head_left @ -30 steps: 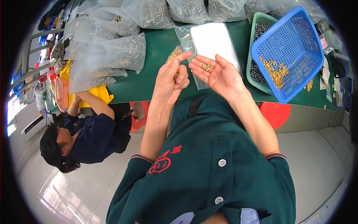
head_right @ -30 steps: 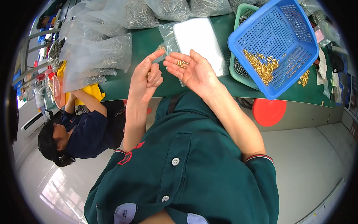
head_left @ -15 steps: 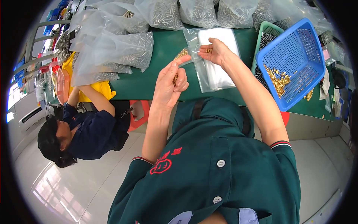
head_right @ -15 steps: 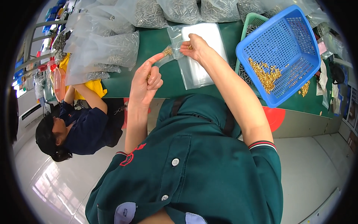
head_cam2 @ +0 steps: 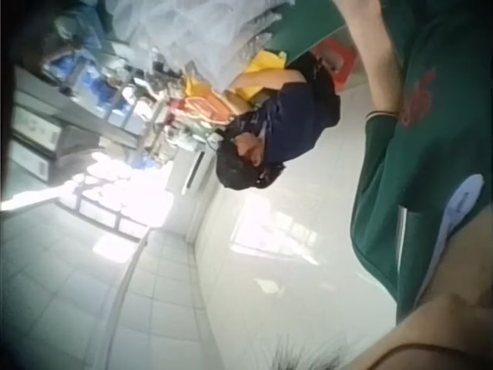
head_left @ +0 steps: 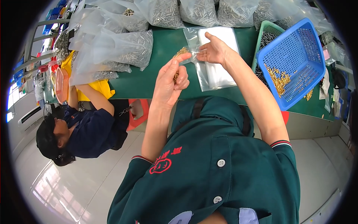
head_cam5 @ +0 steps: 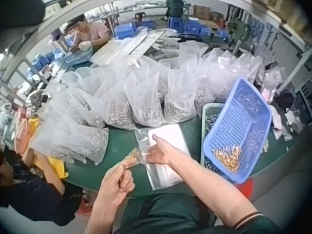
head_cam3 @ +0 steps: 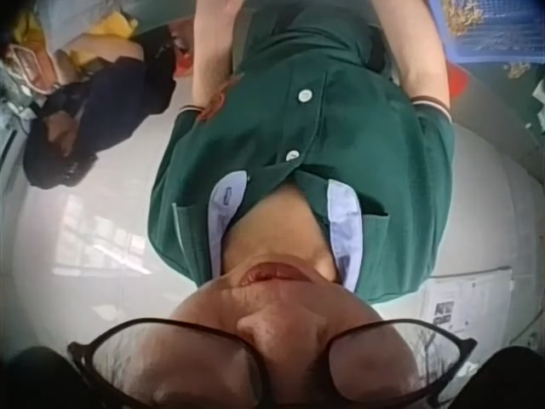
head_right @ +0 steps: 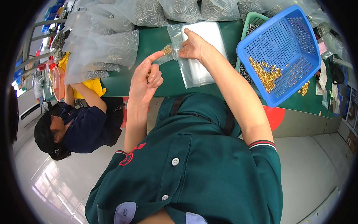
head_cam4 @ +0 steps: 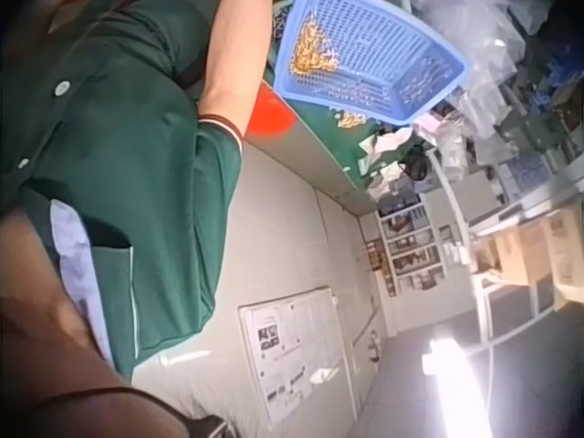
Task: Sort small gold-colored metal components from a basket and place them into a plastic bag.
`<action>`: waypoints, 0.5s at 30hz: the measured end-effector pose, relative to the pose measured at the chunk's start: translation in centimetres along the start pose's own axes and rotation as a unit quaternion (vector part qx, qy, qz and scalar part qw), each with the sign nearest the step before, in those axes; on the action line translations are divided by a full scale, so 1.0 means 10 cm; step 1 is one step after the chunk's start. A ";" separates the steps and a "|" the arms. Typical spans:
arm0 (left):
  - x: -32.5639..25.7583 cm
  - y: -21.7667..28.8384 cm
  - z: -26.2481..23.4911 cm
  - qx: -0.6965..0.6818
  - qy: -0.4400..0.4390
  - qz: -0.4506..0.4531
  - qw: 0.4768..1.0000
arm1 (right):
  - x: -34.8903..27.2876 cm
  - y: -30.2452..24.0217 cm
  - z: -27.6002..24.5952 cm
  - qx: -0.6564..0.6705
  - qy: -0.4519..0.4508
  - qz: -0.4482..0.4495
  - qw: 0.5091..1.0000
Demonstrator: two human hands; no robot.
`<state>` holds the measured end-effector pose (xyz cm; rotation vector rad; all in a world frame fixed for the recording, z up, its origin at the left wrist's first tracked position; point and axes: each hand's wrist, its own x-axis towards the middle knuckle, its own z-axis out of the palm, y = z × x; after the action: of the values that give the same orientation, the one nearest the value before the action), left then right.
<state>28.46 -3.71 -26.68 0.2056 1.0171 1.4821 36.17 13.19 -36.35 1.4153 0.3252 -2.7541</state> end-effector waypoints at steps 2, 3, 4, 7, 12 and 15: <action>0.01 -0.01 0.01 0.002 -0.001 -0.004 1.000 | -0.03 0.02 0.00 -0.013 0.028 -0.009 0.999; 0.02 -0.01 0.01 -0.001 0.002 -0.003 1.000 | -0.06 0.04 -0.01 -0.011 0.028 -0.010 0.999; 0.03 -0.02 0.01 -0.004 0.004 -0.003 1.000 | -0.10 0.07 -0.03 -0.027 0.048 -0.053 0.997; 0.05 -0.08 -0.08 -0.045 0.015 0.004 0.999 | -0.30 0.23 -0.05 -0.032 0.063 -0.134 0.989; 0.12 -0.22 0.10 -0.081 0.040 -0.078 0.993 | -0.72 0.61 -0.02 0.070 -0.030 -0.128 0.989; 0.17 -0.32 0.22 -0.031 -0.010 -0.113 0.993 | -0.69 0.79 -0.27 0.164 -0.386 -0.107 0.901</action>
<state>31.78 -1.68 -28.32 0.0576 0.9451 1.3005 43.33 5.47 -33.68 0.2007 -0.0263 -3.3684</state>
